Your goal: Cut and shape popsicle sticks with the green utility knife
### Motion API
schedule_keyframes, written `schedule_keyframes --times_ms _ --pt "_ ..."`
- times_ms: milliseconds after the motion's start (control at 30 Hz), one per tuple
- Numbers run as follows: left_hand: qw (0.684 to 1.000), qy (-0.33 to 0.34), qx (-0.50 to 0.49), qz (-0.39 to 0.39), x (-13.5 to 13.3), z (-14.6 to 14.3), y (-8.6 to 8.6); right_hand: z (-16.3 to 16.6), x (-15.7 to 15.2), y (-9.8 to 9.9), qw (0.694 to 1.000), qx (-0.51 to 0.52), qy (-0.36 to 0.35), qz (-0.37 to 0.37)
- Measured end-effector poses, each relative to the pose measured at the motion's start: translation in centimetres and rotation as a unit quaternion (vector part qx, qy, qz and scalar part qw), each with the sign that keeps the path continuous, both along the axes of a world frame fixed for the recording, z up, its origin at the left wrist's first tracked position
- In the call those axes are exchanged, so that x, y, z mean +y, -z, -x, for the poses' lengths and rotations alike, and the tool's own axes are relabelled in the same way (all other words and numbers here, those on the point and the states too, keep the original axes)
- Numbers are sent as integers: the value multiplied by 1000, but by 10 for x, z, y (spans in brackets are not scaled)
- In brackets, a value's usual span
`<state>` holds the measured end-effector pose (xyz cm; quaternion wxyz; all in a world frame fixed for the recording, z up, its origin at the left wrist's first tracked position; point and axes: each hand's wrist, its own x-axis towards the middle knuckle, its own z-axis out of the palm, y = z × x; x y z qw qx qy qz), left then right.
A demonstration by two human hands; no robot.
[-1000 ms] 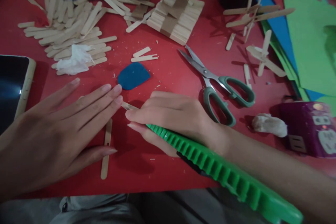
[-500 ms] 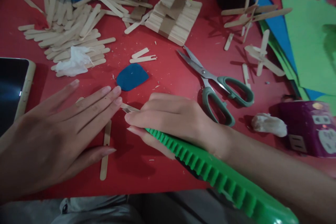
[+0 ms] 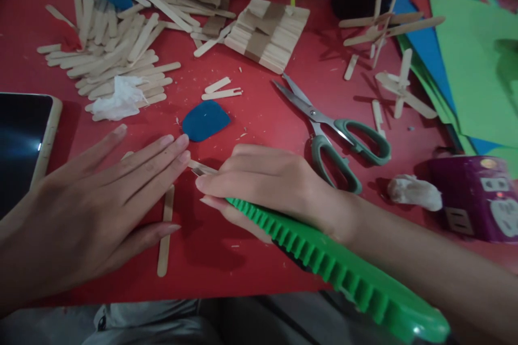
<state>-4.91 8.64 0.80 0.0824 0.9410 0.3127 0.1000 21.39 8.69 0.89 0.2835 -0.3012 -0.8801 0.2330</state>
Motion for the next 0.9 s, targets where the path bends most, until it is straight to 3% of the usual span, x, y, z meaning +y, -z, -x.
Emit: schedule_keyframes --times_ms 667,900 --pt "1000 3 11 -7 0 0 1 0 1 0 1000 13 -18 -6" --pt "999 3 -8 32 2 0 -1 -2 1 3 1000 3 9 -28"
